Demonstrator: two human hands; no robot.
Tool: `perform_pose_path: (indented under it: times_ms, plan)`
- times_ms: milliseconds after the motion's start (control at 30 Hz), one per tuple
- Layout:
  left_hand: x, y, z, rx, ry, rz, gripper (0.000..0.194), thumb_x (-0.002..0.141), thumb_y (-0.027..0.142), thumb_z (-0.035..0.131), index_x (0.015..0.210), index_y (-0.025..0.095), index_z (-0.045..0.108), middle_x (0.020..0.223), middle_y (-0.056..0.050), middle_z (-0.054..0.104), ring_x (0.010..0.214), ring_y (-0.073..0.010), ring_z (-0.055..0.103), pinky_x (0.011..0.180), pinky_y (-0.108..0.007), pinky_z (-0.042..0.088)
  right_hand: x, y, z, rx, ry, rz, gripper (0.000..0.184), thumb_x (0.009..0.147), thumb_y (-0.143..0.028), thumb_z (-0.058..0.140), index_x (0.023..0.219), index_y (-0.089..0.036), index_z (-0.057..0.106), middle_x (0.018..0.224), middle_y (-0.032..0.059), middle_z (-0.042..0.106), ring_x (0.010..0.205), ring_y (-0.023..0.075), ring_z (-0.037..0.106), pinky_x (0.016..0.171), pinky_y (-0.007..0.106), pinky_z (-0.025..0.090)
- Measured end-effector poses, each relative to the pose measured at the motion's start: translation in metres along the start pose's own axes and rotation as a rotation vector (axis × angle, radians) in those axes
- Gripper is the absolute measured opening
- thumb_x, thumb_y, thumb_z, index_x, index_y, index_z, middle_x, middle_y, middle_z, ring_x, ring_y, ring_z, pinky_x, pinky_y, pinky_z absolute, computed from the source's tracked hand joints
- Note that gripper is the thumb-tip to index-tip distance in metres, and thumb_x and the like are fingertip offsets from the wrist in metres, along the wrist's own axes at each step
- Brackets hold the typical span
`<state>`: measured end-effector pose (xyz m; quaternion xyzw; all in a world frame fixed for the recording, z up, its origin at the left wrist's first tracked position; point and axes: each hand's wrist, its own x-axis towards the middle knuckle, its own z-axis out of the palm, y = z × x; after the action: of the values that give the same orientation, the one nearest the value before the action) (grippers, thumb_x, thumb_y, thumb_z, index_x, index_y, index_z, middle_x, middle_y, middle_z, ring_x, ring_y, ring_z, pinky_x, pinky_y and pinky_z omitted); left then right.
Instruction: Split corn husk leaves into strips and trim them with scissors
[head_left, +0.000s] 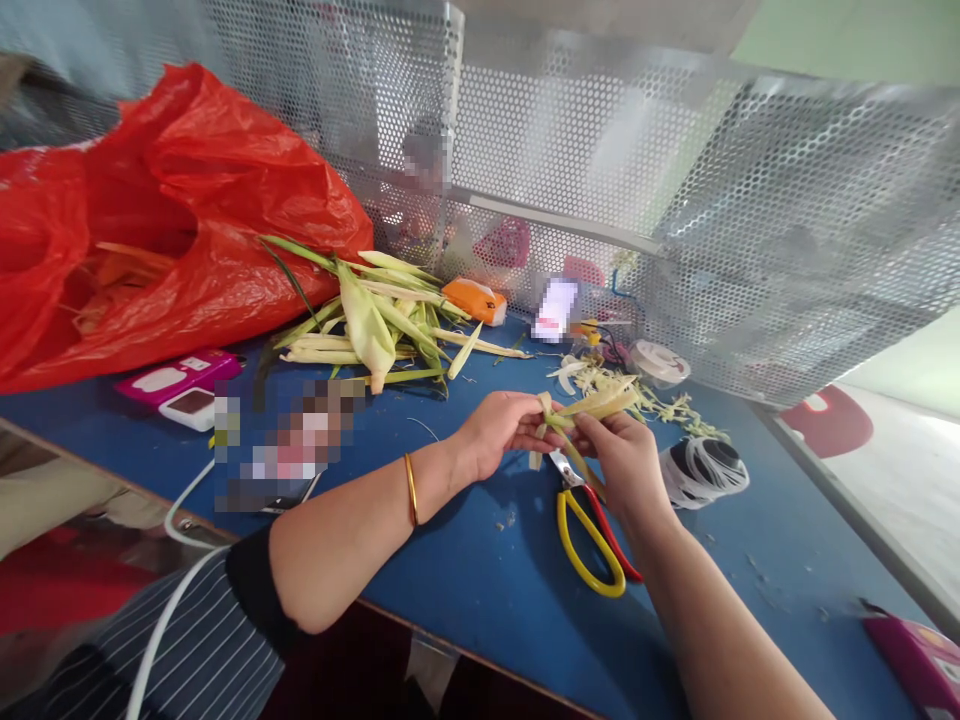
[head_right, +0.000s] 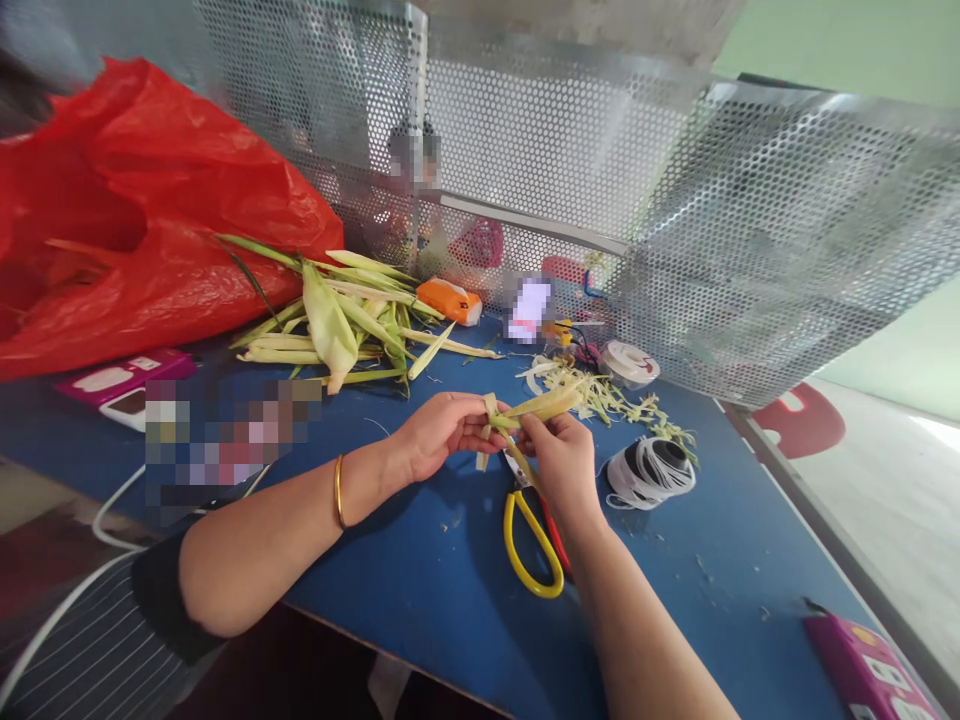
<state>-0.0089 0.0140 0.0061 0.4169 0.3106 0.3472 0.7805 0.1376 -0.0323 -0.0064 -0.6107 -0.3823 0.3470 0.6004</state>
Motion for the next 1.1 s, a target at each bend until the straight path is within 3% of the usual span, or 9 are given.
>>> perform_pose_path:
  times_ms: [167,300,433,567,667,767,867,967,1100]
  plan:
    - [-0.001,-0.001,-0.002,0.059,-0.071,0.039,0.017,0.074,0.017,0.065,0.088,0.009,0.072,0.079,-0.009,0.073,0.064,-0.0127,0.068,0.068,-0.025,0.055,0.002,0.0,0.0,0.044,-0.045,0.066,0.024,0.058,-0.035,0.078,0.059,-0.015,0.063,0.053,0.0004,0.063,0.047,0.0109,0.057,0.048,0.022,0.049]
    - [0.0,-0.004,0.0,0.161,0.072,0.084,0.011,0.074,0.011,0.069,0.084,0.01,0.071,0.068,-0.005,0.07,0.054,-0.0086,0.062,0.06,-0.023,0.053,0.004,0.0,0.0,0.02,-0.124,0.116,0.027,0.061,-0.038,0.078,0.062,-0.015,0.063,0.057,0.0015,0.065,0.045,0.0122,0.059,0.048,0.024,0.051]
    - [0.004,-0.001,-0.002,0.114,0.22,0.102,0.009,0.078,0.01,0.066,0.085,0.011,0.071,0.073,-0.006,0.071,0.054,-0.0093,0.062,0.054,-0.022,0.052,0.004,-0.005,-0.003,-0.213,-0.263,0.153,0.028,0.074,-0.043,0.067,0.067,-0.017,0.061,0.056,0.0024,0.067,0.041,0.0155,0.061,0.043,0.026,0.05]
    - [0.005,0.006,-0.006,0.072,0.322,0.12,0.008,0.075,0.011,0.068,0.083,0.011,0.07,0.076,-0.007,0.072,0.056,-0.0096,0.062,0.047,-0.019,0.047,0.0,-0.01,-0.01,-0.301,-0.433,-0.06,0.02,0.082,-0.037,0.059,0.093,-0.019,0.06,0.07,0.002,0.073,0.046,0.0168,0.066,0.049,0.027,0.052]
    - [0.005,0.009,-0.008,0.104,0.343,0.134,0.009,0.073,0.011,0.069,0.081,0.011,0.071,0.072,-0.005,0.07,0.053,-0.0089,0.06,0.042,-0.018,0.042,-0.004,-0.012,-0.013,-0.292,-0.593,-0.277,0.035,0.087,-0.032,0.055,0.12,-0.022,0.057,0.089,0.0041,0.076,0.065,0.0184,0.071,0.065,0.032,0.057]
    - [0.006,0.009,-0.01,0.164,0.329,0.138,0.01,0.072,0.011,0.069,0.081,0.011,0.071,0.065,-0.003,0.067,0.049,-0.0082,0.057,0.039,-0.017,0.037,-0.007,-0.012,-0.012,-0.371,-0.665,-0.472,0.028,0.089,-0.029,0.055,0.114,-0.022,0.066,0.095,0.0055,0.075,0.082,0.0197,0.072,0.075,0.033,0.057]
    - [0.006,0.005,-0.009,0.242,0.294,0.15,0.01,0.073,0.011,0.067,0.082,0.011,0.072,0.058,-0.001,0.063,0.047,-0.0086,0.056,0.038,-0.018,0.035,-0.008,-0.012,-0.01,-0.456,-0.577,-0.682,0.02,0.091,-0.027,0.057,0.102,-0.022,0.072,0.089,0.0053,0.074,0.082,0.0189,0.07,0.074,0.031,0.055]
    - [0.005,0.002,-0.007,0.301,0.232,0.146,0.008,0.075,0.012,0.066,0.081,0.012,0.071,0.058,-0.001,0.063,0.047,-0.0101,0.059,0.037,-0.018,0.035,-0.007,-0.011,-0.01,-0.497,-0.354,-0.88,0.017,0.091,-0.027,0.059,0.096,-0.023,0.075,0.089,0.0062,0.07,0.082,0.0196,0.067,0.073,0.033,0.052]
    - [0.0,0.002,-0.003,0.376,0.104,0.102,0.008,0.077,0.012,0.063,0.078,0.012,0.071,0.054,0.001,0.06,0.046,-0.0099,0.059,0.037,-0.017,0.035,-0.002,-0.009,-0.01,-0.539,-0.155,-0.952,0.017,0.092,-0.026,0.057,0.086,-0.023,0.073,0.094,0.0065,0.071,0.094,0.022,0.065,0.087,0.04,0.049]
